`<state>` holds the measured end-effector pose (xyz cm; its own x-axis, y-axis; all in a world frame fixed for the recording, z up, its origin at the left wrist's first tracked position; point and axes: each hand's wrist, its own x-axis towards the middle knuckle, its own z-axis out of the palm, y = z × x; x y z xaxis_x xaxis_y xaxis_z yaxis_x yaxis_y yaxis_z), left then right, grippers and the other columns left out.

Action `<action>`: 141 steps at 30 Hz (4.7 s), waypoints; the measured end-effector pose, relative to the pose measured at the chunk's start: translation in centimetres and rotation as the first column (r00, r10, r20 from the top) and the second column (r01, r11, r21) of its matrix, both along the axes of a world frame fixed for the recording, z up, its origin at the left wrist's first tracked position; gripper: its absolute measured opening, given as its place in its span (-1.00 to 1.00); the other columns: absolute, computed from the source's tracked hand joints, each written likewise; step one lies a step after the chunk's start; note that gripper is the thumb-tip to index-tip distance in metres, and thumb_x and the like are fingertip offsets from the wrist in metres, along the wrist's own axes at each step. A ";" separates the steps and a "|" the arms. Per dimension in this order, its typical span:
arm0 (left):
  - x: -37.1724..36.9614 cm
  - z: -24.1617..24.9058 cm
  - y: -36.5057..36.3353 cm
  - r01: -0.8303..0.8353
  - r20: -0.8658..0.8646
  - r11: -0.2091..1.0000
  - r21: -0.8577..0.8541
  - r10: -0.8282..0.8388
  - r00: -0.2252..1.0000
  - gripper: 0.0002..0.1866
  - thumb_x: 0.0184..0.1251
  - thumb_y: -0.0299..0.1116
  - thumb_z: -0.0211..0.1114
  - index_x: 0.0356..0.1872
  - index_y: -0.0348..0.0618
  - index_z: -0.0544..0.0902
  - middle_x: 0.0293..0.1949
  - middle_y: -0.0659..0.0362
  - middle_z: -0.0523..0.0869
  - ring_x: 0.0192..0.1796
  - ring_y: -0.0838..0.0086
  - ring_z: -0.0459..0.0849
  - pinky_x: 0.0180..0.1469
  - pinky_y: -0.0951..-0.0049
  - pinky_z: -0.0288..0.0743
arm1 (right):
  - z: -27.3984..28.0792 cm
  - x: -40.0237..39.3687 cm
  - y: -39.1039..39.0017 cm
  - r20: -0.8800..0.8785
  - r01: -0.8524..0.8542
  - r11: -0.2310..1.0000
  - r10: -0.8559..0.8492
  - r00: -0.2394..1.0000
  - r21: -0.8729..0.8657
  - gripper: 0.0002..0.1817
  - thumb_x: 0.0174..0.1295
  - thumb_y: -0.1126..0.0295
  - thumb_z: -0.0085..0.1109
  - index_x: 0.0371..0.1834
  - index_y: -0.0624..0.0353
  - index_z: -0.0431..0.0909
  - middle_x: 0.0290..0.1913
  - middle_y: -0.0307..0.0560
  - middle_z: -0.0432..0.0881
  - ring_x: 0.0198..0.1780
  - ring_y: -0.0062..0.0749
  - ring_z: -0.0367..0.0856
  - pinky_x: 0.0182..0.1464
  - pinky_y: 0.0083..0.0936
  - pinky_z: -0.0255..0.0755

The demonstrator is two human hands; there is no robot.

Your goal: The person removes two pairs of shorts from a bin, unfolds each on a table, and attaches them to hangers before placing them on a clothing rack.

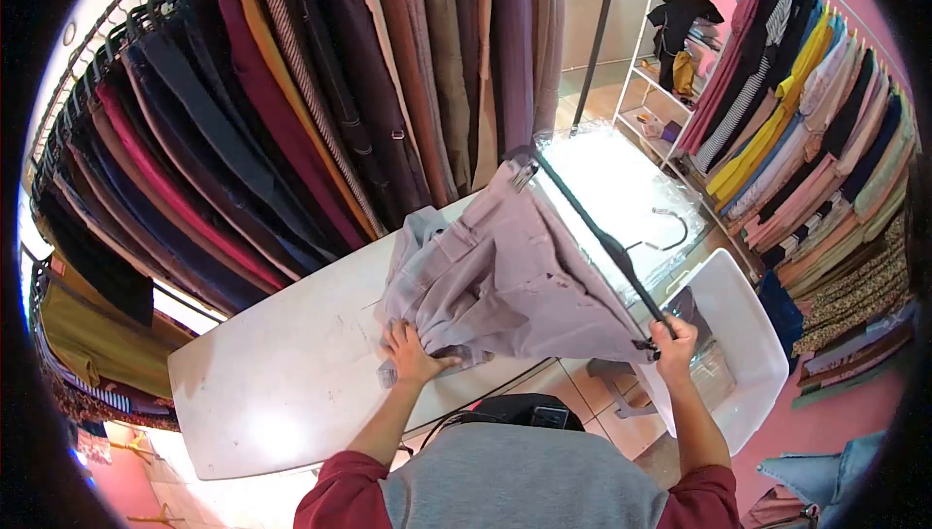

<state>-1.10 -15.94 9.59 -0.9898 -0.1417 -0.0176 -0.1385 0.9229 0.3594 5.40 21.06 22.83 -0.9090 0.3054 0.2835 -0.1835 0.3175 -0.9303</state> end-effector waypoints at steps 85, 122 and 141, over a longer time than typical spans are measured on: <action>-9.6 -3.8 6.0 -0.121 -0.440 0.980 0.158 0.180 0.880 -0.90 0.06 -0.31 0.11 -0.43 -0.06 0.45 -0.61 0.03 0.51 -0.62 0.09 0.45 -0.61 0.20 0.33 | 38.4 -58.6 1.7 -0.479 0.464 0.841 -0.299 0.826 0.276 -0.48 -0.08 -0.07 0.11 -0.57 0.29 0.57 -0.50 0.08 0.56 -0.38 -0.18 0.54 -0.31 -0.37 0.36; -9.7 -7.5 4.5 -0.109 -0.267 0.989 0.103 0.132 0.954 -0.88 0.02 -0.44 0.10 -0.43 -0.19 0.37 -0.47 0.08 0.50 -0.42 0.21 0.51 -0.40 0.29 0.37 | -16.6 -18.2 11.3 0.411 -0.193 0.542 -0.314 0.856 0.818 -0.08 -0.02 -0.32 -0.23 0.29 0.10 -0.08 0.29 0.28 -0.12 0.34 0.10 -0.30 0.27 -0.02 -0.41; -9.7 -7.9 3.9 -0.053 -0.133 0.999 -0.007 0.052 0.990 -0.85 0.12 -0.34 0.01 -0.32 -0.16 0.40 -0.34 0.08 0.51 -0.30 0.20 0.51 -0.31 0.28 0.36 | -18.9 4.9 7.9 0.075 -0.003 0.706 -0.070 0.995 0.708 -0.63 -0.06 0.42 0.11 -0.12 0.21 0.39 -0.09 0.03 0.41 0.06 -0.10 0.34 0.07 -0.28 0.23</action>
